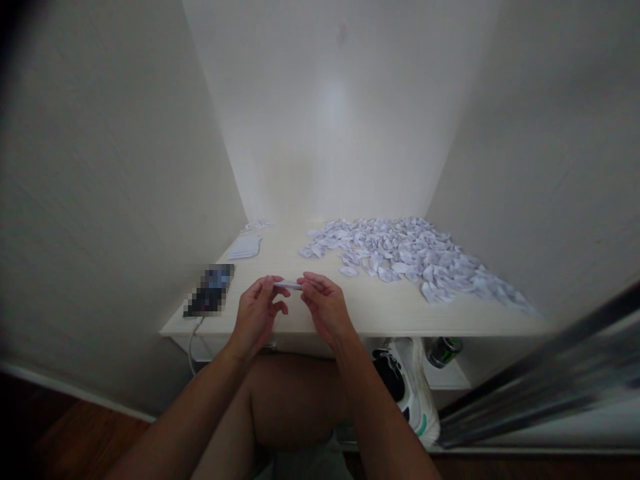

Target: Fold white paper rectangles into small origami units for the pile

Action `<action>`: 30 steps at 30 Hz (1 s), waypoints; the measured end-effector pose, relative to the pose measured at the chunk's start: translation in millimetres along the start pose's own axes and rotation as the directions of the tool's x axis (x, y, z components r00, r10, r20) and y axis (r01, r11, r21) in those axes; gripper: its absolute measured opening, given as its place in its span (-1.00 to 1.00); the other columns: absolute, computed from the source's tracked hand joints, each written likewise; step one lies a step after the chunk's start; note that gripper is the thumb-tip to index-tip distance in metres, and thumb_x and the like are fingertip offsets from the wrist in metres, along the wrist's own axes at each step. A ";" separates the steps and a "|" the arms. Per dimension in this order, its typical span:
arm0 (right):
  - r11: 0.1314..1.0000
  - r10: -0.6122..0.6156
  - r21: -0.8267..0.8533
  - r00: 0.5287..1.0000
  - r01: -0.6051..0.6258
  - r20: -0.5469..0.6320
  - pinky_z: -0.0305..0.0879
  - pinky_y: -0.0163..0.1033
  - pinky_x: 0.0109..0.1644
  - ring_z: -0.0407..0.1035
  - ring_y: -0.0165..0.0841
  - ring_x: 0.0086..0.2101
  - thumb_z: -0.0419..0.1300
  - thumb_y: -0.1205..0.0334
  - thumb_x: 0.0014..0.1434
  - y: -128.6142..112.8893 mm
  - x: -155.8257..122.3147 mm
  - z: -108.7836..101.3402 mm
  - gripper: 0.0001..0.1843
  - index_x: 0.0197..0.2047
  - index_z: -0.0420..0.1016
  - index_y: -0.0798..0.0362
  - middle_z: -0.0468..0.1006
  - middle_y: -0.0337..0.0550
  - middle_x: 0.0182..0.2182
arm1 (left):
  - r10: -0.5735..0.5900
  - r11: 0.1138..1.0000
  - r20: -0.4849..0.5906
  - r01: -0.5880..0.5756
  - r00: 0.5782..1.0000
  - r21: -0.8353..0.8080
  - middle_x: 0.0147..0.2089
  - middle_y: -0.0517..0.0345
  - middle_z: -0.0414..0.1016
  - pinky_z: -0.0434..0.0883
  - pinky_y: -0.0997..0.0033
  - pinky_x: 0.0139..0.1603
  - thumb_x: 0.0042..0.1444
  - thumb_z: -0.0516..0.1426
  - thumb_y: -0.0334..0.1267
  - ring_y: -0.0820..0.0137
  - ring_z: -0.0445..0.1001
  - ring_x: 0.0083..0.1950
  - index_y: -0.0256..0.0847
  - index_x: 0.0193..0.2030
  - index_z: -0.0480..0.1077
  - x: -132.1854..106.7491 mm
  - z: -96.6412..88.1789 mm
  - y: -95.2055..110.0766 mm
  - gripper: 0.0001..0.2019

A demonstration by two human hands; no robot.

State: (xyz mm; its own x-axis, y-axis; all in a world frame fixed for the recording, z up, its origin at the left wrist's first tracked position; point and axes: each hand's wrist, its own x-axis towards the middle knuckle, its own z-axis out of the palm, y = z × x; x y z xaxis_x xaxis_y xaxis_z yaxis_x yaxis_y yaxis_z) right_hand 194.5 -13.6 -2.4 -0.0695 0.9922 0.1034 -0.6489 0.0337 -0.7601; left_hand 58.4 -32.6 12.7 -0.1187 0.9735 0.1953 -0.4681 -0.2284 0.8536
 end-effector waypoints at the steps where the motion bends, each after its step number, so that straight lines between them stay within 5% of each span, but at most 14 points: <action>1: 1.000 -0.013 0.006 1.000 0.013 -0.003 0.36 -0.29 -0.23 0.47 -0.41 -0.33 0.50 0.24 -0.13 0.8 -0.3 1.7 -0.70 -0.26 0.63 -0.02 0.66 -0.20 -0.29 | -0.011 1.000 0.004 0.011 1.000 -0.019 -0.39 0.13 0.45 0.36 0.55 -0.60 0.07 0.29 0.01 0.42 0.44 -0.37 -0.28 -0.25 0.49 -0.2 0.0 0.3 -0.65; 13: 0.997 -0.074 0.004 0.996 0.074 0.051 0.40 -0.25 -0.21 0.49 -0.38 -0.32 0.48 0.24 -0.11 5.5 -0.8 16.1 -0.71 -0.25 0.63 -0.06 0.67 -0.22 -0.30 | -0.153 0.981 0.081 0.161 0.985 -0.106 -0.36 0.16 0.46 0.27 0.60 -0.61 0.01 0.36 -0.06 0.53 0.36 -0.45 -0.25 -0.05 0.51 -3.9 -0.5 4.6 -0.58; 18: 0.989 -0.102 -0.102 0.992 0.110 0.076 0.39 -0.21 -0.19 0.46 -0.37 -0.33 0.47 0.22 -0.10 6.5 -0.3 16.1 -0.76 -0.29 0.66 -0.08 0.65 -0.23 -0.29 | -0.165 0.977 0.178 0.185 0.970 -0.107 -0.32 0.13 0.46 0.39 0.54 -0.45 0.02 0.34 -0.05 0.48 0.40 -0.33 -0.28 -0.29 0.52 -6.0 -2.0 1.5 -0.69; 22: 0.927 -0.193 -0.303 0.974 0.219 0.114 0.39 -0.20 -0.15 0.45 -0.29 -0.18 0.43 0.17 -0.03 9.4 1.8 15.4 -0.88 -0.34 0.68 -0.08 0.61 -0.17 -0.19 | -0.113 0.983 0.123 0.130 0.986 -0.134 -0.28 0.14 0.48 0.48 0.43 -0.22 0.04 0.34 -0.06 0.44 0.44 -0.21 -0.26 -0.34 0.49 -6.2 -0.6 -2.0 -0.72; 26: 0.874 -0.226 -0.408 0.964 0.265 0.140 0.40 -0.22 -0.23 0.42 -0.25 -0.10 0.42 0.13 -0.01 10.6 2.3 15.1 -0.89 -0.35 0.68 -0.10 0.50 -0.15 0.03 | -0.056 0.994 0.024 0.058 0.998 -0.097 -0.35 0.17 0.48 0.49 0.42 -0.25 0.00 0.35 -0.07 0.46 0.46 -0.29 -0.27 -0.36 0.46 -4.8 -0.5 -2.9 -0.70; 30: 0.860 -0.243 -0.412 0.951 0.301 0.189 0.36 -0.22 -0.24 0.41 -0.29 -0.21 0.33 0.03 0.12 5.4 -2.0 11.6 -0.81 -0.29 0.68 -0.07 0.58 -0.13 -0.17 | 0.066 0.996 -0.056 -0.063 0.996 0.060 -0.41 0.22 0.49 0.45 0.48 -0.40 0.01 0.35 -0.11 0.50 0.46 -0.45 -0.25 -0.33 0.42 -3.2 -3.8 -1.1 -0.72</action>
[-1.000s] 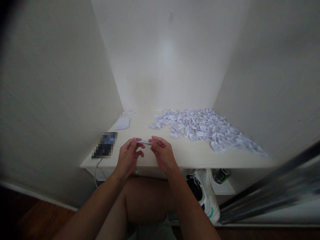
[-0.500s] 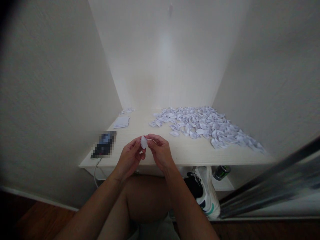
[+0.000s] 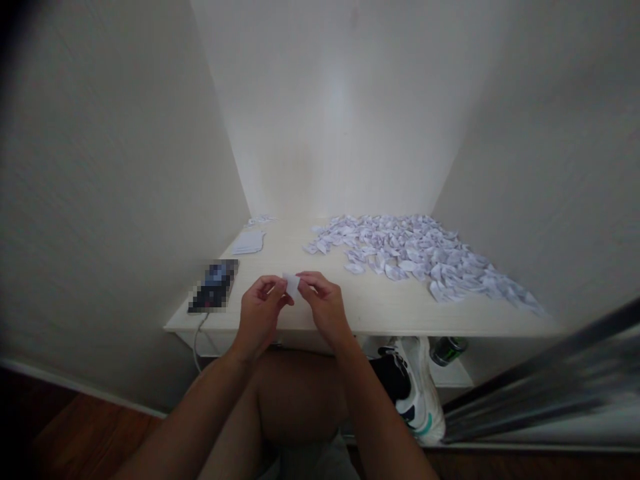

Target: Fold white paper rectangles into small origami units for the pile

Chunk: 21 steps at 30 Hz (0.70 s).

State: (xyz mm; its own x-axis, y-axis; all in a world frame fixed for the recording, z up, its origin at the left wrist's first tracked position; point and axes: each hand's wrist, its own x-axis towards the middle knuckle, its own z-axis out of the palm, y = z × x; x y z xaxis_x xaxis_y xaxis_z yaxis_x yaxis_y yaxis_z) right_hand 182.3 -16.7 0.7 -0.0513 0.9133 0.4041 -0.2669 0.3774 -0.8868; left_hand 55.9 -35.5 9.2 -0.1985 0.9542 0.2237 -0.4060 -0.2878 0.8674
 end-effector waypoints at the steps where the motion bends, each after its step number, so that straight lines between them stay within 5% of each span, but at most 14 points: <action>1: 1.000 0.006 -0.003 1.000 -0.006 0.020 0.34 -0.22 -0.26 0.40 -0.32 -0.29 0.28 -0.01 0.17 -2.4 -1.3 -1.9 -0.76 -0.27 0.68 -0.05 0.59 -0.13 -0.25 | 0.038 0.998 -0.009 -0.038 0.999 0.057 -0.42 0.24 0.48 0.44 0.49 -0.43 0.02 0.35 -0.13 0.50 0.46 -0.48 -0.24 -0.31 0.41 0.0 -1.0 0.9 -0.73; 8: 0.969 0.013 -0.245 0.999 -0.020 -0.034 0.26 -0.23 -0.37 0.34 -0.36 -0.48 0.34 0.10 0.11 -17.1 -6.3 -6.3 -0.84 -0.34 0.69 -0.01 0.56 -0.19 -0.50 | 0.114 0.963 0.024 -0.117 0.993 0.242 -0.38 0.15 0.56 0.46 0.45 -0.45 -0.06 0.39 -0.20 0.45 0.50 -0.48 -0.25 -0.22 0.48 -3.5 -3.1 6.7 -0.70; 15: 0.981 -0.030 -0.196 0.987 -0.002 -0.156 0.33 -0.21 -0.29 0.41 -0.33 -0.42 0.33 0.13 0.11 -12.3 -10.1 2.8 -0.88 -0.35 0.66 -0.03 0.61 -0.18 -0.44 | 0.014 0.976 0.074 -0.030 0.997 0.216 -0.35 0.08 0.61 0.54 0.35 -0.38 -0.09 0.40 -0.18 0.35 0.56 -0.40 -0.29 -0.19 0.54 -3.0 -1.9 5.6 -0.66; 21: 0.965 0.050 -0.260 0.998 -0.040 0.033 0.31 -0.23 -0.30 0.40 -0.34 -0.42 0.30 0.10 0.15 -13.4 -10.3 -9.6 -0.83 -0.34 0.64 0.00 0.60 -0.19 -0.45 | -0.065 0.965 0.132 0.029 0.989 0.262 -0.40 0.09 0.61 0.56 0.35 -0.45 -0.09 0.40 -0.14 0.37 0.54 -0.46 -0.30 -0.31 0.56 1.2 -12.4 8.7 -0.72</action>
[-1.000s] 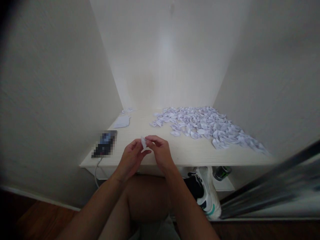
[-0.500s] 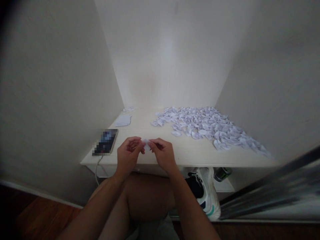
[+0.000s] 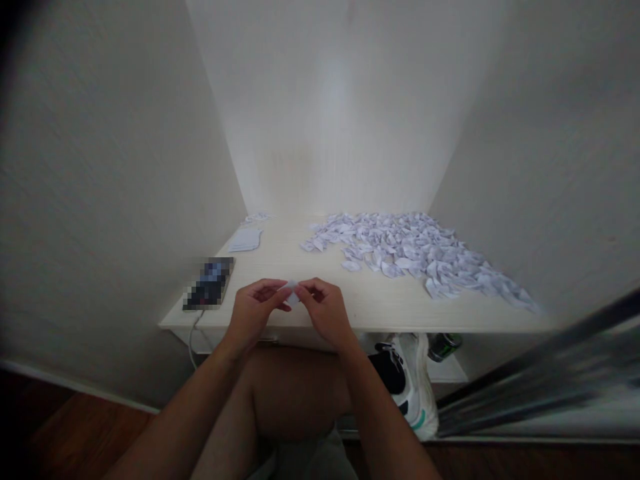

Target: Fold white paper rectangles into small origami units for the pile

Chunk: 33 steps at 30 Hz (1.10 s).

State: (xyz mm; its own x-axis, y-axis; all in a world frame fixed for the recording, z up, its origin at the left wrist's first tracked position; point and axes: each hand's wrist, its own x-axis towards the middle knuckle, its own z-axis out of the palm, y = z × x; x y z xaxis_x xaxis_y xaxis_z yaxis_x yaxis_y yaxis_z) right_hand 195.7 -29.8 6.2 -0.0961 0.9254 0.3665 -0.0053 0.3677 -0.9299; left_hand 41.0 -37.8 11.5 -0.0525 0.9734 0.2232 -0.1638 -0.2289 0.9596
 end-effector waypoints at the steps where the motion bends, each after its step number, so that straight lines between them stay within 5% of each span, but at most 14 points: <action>1: 1.000 0.008 -0.029 1.000 -0.007 0.022 0.31 -0.23 -0.30 0.41 -0.33 -0.41 0.31 0.11 0.13 1.4 0.1 -1.7 -0.84 -0.35 0.64 0.01 0.60 -0.18 -0.45 | -0.014 1.000 0.024 0.013 1.000 0.019 -0.40 0.09 0.60 0.56 0.36 -0.47 -0.10 0.40 -0.15 0.38 0.53 -0.47 -0.30 -0.34 0.56 0.5 -1.7 -0.5 -0.73; 10: 0.997 0.077 0.006 0.976 -0.077 -0.204 0.26 -0.25 -0.36 0.35 -0.35 -0.47 0.29 0.13 0.09 9.9 -0.4 16.8 -0.84 -0.42 0.55 0.04 0.54 -0.20 -0.51 | -0.103 0.984 -0.006 0.101 0.995 -0.149 -0.32 0.09 0.59 0.60 0.37 -0.33 -0.09 0.40 -0.15 0.39 0.56 -0.32 -0.29 -0.18 0.55 0.2 4.4 -9.4 -0.65; 17: 0.991 0.092 -0.094 0.994 -0.096 -0.053 0.20 -0.29 -0.41 0.30 -0.40 -0.51 0.34 0.13 0.03 11.3 1.7 3.6 -0.83 -0.45 0.53 0.05 0.50 -0.24 -0.54 | -0.078 0.997 0.008 0.078 0.997 -0.025 -0.41 0.16 0.51 0.56 0.38 -0.53 -0.15 0.42 -0.14 0.38 0.51 -0.44 -0.29 -0.14 0.52 4.2 -5.6 -7.6 -0.57; 21: 0.994 0.106 -0.017 0.986 -0.109 -0.126 0.20 -0.29 -0.43 0.30 -0.40 -0.53 0.32 0.10 0.06 11.5 1.7 4.1 -0.80 -0.43 0.51 0.04 0.48 -0.26 -0.56 | -0.115 0.987 0.014 0.116 0.993 -0.115 -0.31 0.10 0.56 0.60 0.30 -0.40 -0.15 0.42 -0.17 0.37 0.56 -0.40 -0.30 -0.13 0.47 2.3 -1.5 -6.8 -0.55; 26: 0.990 0.138 0.021 0.990 -0.139 0.031 0.21 -0.31 -0.47 0.34 -0.41 -0.56 0.32 0.10 0.09 9.5 1.7 3.2 -0.81 -0.36 0.52 0.04 0.51 -0.26 -0.59 | -0.131 0.981 0.026 0.134 0.991 -0.142 -0.26 0.02 0.59 0.56 0.37 -0.39 -0.13 0.41 -0.16 0.40 0.54 -0.39 -0.33 -0.22 0.52 2.0 -0.5 -6.3 -0.63; 33: 0.999 0.007 -0.048 0.999 -0.005 0.044 0.29 -0.28 -0.39 0.44 -0.37 -0.49 0.27 0.15 0.16 5.7 -0.3 -2.5 -0.78 -0.11 0.48 -0.03 0.49 -0.32 -0.53 | -0.043 0.998 0.043 0.044 0.998 -0.035 -0.43 0.16 0.55 0.54 0.38 -0.43 -0.13 0.41 -0.18 0.39 0.53 -0.49 -0.26 -0.27 0.50 4.9 -4.3 -6.3 -0.69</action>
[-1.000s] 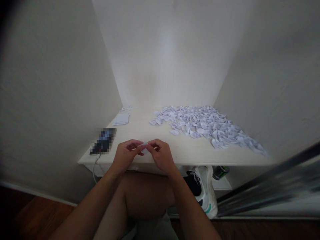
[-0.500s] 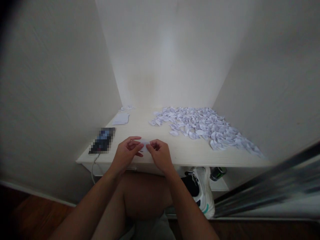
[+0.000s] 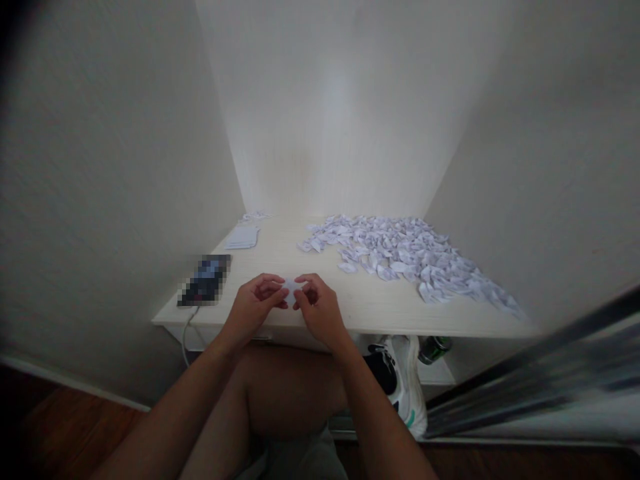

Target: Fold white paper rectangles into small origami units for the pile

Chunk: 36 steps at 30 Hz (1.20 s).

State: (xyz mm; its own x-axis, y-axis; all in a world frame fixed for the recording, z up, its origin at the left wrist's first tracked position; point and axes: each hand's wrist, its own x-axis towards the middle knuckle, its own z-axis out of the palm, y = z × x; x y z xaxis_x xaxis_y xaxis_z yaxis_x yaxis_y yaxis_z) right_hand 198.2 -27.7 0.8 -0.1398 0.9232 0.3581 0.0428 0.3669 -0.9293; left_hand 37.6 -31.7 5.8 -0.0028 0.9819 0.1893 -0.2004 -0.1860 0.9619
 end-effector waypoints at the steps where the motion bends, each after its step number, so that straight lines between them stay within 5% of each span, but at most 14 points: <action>1: 0.999 -0.012 -0.029 1.000 0.013 0.005 0.30 -0.27 -0.36 0.45 -0.36 -0.48 0.26 0.16 0.17 0.2 0.1 -0.1 -0.80 -0.12 0.50 -0.03 0.50 -0.30 -0.52 | 0.023 1.000 -0.006 -0.023 1.000 0.014 -0.42 0.15 0.55 0.54 0.38 -0.42 -0.12 0.40 -0.19 0.39 0.54 -0.47 -0.26 -0.29 0.51 0.4 0.2 -0.4 -0.71; 12: 0.999 0.043 -0.027 0.996 -0.041 0.073 0.31 -0.25 -0.31 0.45 -0.35 -0.45 0.24 0.23 0.15 6.0 8.7 -1.6 -0.88 -0.22 0.54 0.03 0.56 -0.24 -0.50 | -0.025 0.998 -0.061 0.028 0.998 0.057 -0.46 0.09 0.60 0.48 0.39 -0.38 -0.13 0.38 -0.29 0.34 0.57 -0.46 -0.27 -0.34 0.56 1.5 -2.2 -4.7 -0.81; 17: 0.999 0.034 -0.040 0.991 -0.029 0.133 0.27 -0.27 -0.34 0.38 -0.39 -0.49 0.25 0.20 0.15 6.0 10.9 -8.1 -0.87 -0.28 0.60 0.04 0.56 -0.23 -0.53 | -0.035 0.997 -0.001 0.035 0.999 0.062 -0.38 0.06 0.63 0.50 0.39 -0.34 -0.07 0.35 -0.27 0.35 0.59 -0.42 -0.26 -0.32 0.60 1.5 -2.2 -5.9 -0.85; 26: 0.999 0.044 -0.028 0.999 -0.043 0.029 0.33 -0.26 -0.34 0.41 -0.38 -0.50 0.25 0.21 0.12 8.8 8.0 -9.5 -0.83 -0.28 0.68 0.02 0.59 -0.21 -0.53 | -0.123 0.991 0.032 0.124 0.992 -0.041 -0.28 -0.02 0.67 0.56 0.26 -0.12 -0.02 0.35 -0.15 0.29 0.62 -0.28 -0.30 -0.27 0.63 -1.5 -0.2 -2.0 -0.75; 36: 1.000 0.027 0.004 0.998 -0.027 0.064 0.39 -0.20 -0.24 0.50 -0.30 -0.37 0.34 0.12 0.09 3.7 4.4 -10.9 -0.84 -0.32 0.66 0.02 0.66 -0.14 -0.39 | -0.063 0.998 -0.025 0.063 0.998 0.022 -0.44 0.07 0.64 0.55 0.33 -0.30 -0.19 0.42 -0.24 0.33 0.59 -0.42 -0.29 -0.39 0.59 1.0 -1.4 -5.3 -0.78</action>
State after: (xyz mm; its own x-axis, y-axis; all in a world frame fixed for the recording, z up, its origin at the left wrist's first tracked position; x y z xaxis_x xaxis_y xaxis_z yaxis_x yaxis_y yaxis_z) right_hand 208.5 -21.1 -0.1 -0.2016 0.9234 0.3266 0.0428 0.3414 -0.9389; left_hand 37.3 -29.7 0.6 -0.0143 0.9922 0.1238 -0.1786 -0.1244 0.9760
